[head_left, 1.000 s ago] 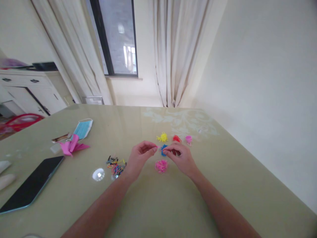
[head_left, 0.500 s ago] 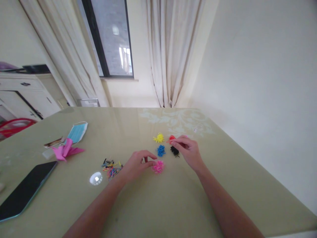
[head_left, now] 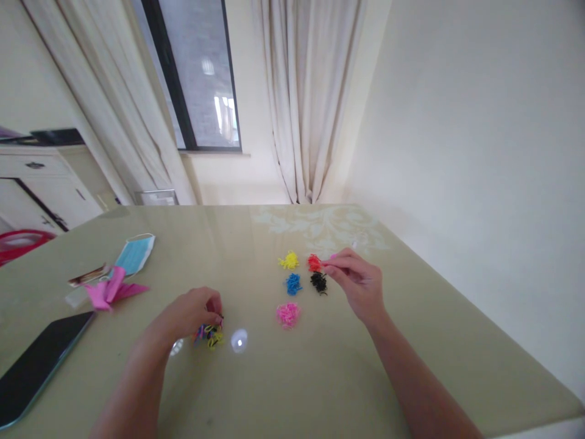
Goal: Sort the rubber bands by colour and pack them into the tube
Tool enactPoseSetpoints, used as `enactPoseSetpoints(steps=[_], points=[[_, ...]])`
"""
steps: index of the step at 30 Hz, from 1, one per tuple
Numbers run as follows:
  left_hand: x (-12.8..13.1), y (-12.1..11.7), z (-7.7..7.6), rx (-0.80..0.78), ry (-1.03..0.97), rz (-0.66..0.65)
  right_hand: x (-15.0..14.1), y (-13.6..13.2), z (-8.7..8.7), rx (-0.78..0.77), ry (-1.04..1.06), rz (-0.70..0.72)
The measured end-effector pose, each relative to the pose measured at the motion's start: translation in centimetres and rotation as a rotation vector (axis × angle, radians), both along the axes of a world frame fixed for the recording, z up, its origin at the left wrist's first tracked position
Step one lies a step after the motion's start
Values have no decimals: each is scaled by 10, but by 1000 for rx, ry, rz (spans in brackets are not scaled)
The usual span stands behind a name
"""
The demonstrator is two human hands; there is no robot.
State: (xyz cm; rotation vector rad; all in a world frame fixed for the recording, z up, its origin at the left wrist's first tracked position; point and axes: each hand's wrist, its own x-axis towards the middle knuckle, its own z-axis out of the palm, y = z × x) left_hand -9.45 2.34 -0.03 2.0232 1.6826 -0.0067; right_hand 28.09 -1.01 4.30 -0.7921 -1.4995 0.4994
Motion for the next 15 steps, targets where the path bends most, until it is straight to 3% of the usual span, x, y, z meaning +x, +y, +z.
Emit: enactPoseSetpoints(steps=[4, 8, 12, 15], points=[[5, 3, -3, 7, -31, -28, 7, 24, -22, -99, -101, -159], [14, -1, 10, 63, -98, -8, 17, 54, -58, -185, -418, -414], [26, -1, 23, 235, -305, 65, 22, 72, -87, -239, -620, -479], [32, 2, 24, 282, -544, 105, 23, 75, -94, -233, -624, -472]])
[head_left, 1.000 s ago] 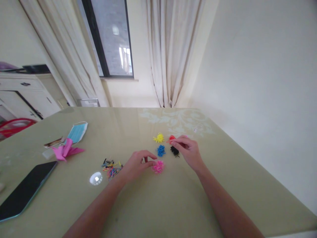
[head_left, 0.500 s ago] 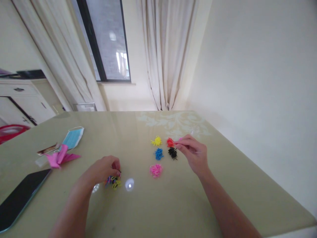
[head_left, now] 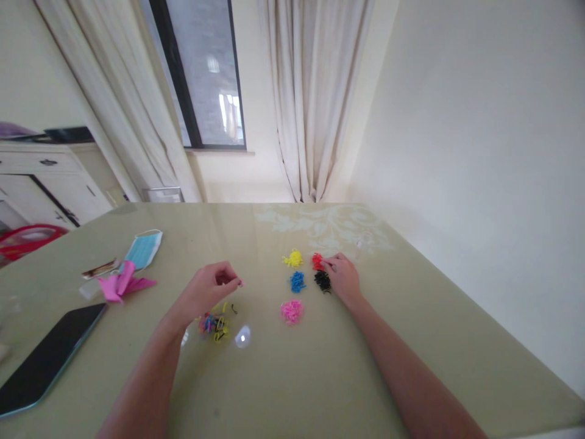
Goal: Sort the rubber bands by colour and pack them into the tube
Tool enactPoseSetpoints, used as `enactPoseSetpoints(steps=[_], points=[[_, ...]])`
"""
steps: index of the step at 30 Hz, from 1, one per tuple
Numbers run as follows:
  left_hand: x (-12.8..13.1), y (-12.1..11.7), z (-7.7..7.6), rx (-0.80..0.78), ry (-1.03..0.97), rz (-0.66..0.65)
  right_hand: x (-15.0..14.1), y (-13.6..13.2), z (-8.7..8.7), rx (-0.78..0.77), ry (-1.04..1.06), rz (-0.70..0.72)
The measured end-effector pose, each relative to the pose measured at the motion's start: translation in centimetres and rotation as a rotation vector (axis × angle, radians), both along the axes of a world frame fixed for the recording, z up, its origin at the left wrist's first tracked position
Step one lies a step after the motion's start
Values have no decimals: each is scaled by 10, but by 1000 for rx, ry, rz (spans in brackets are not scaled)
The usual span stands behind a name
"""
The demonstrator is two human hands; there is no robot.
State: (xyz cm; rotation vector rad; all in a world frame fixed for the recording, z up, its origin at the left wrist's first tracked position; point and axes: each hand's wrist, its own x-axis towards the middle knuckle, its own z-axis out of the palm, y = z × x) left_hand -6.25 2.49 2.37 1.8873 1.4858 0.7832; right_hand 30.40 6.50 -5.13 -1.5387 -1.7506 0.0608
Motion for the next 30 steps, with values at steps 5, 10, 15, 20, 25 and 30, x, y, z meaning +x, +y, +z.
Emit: enactPoseSetpoints(steps=[5, 10, 15, 20, 25, 30], points=[[16, -2, -2, 49, -416, -4, -7, -10, 12, 87, 44, 44], [44, -13, -1, 27, -571, -28, -42, -45, 38, 93, 186, 260], [67, -21, -8, -10, -566, -116, -76, -78, 53, 50, 282, 470], [77, -23, -15, -43, -546, -157, -82, -82, 52, 61, 328, 468], [78, -21, -17, -51, -576, -124, -73, -76, 56, 46, 462, 418], [84, -15, -23, -17, -551, -45, -47, -61, 61, 61, 572, 288]])
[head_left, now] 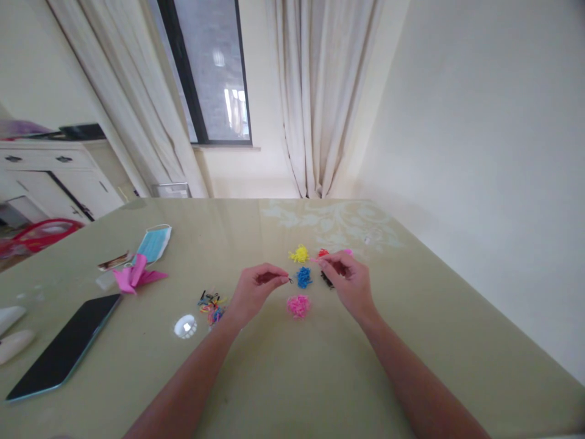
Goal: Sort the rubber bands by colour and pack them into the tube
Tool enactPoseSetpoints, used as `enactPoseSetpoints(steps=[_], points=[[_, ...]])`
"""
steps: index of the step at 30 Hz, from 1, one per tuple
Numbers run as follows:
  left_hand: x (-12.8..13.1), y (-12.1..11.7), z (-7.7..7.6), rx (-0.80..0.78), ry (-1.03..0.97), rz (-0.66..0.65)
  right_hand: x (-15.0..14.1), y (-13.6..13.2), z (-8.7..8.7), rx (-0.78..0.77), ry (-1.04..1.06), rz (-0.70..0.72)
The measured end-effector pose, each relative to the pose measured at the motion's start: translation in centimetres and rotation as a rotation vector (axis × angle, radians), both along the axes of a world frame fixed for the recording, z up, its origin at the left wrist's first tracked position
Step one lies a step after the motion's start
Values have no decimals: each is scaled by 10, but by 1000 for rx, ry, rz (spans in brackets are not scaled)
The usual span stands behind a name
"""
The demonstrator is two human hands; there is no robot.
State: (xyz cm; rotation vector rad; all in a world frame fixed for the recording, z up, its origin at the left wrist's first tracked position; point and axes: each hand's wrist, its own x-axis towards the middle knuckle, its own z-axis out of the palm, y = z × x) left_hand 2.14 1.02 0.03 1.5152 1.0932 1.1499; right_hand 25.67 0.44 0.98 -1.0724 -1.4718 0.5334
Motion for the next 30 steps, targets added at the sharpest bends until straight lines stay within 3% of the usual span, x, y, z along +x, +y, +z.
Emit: enactPoseSetpoints(steps=[3, 7, 11, 15, 19, 25, 27, 30], points=[[16, 7, -3, -15, 28, -15, 18, 13, -2, -41, 86, -80], [56, 21, -5, -3, 181, -131, 30, 25, -8, -81, 133, -149], [98, 34, -9, 169, 496, -211, 32, 28, -12, -97, 114, -135], [112, 40, -10, 226, 581, -195, 34, 28, -13, -109, 108, -99], [75, 37, -5, 264, 571, -150, 36, 30, -15, -117, 100, -113], [-52, 24, 0, 100, 733, 84, 38, 34, -19, -143, -14, -124], [-85, 20, -2, 18, 776, 88, 32, 30, -18, -149, -109, -5], [-107, 18, -7, -34, 835, 28, 18, 19, -15, -151, -300, 244]])
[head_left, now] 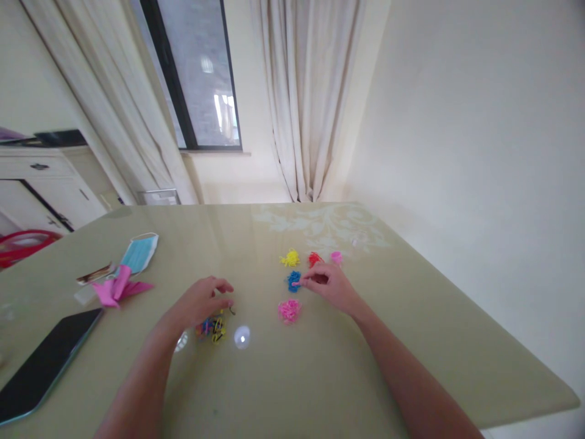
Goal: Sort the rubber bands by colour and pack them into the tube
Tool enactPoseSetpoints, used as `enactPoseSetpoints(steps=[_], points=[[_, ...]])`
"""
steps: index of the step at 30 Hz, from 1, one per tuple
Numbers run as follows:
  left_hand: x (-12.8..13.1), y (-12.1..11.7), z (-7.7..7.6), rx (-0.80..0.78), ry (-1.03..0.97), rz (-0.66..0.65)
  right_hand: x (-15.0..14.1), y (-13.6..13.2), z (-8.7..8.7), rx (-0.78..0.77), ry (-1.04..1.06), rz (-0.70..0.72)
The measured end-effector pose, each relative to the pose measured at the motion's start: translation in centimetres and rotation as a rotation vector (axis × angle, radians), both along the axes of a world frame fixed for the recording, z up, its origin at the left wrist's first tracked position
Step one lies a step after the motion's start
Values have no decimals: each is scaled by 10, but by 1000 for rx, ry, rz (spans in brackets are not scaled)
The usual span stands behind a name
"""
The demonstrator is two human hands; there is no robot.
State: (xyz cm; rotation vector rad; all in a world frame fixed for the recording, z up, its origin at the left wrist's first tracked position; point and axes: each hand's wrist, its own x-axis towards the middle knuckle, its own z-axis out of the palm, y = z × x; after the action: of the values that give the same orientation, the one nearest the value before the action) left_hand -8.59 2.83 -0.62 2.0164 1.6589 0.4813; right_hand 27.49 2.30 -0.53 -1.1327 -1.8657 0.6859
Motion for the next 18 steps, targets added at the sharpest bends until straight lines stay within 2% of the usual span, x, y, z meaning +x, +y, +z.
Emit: enactPoseSetpoints(steps=[3, 7, 12, 16, 18], points=[[2, 2, -3, -59, 13, -14, -12, -11, 0, -7, -111, 111], [10, 3, -2, -163, 21, -61, -15, -13, -5, -63, -186, 156], [13, -1, -1, -213, 94, -91, -9, -11, -4, -104, -232, 178], [13, -3, -1, -177, 167, -53, -10, -11, 0, -88, -210, 145], [16, -5, 4, -123, 124, -54, -12, -13, 3, -60, -187, 115]])
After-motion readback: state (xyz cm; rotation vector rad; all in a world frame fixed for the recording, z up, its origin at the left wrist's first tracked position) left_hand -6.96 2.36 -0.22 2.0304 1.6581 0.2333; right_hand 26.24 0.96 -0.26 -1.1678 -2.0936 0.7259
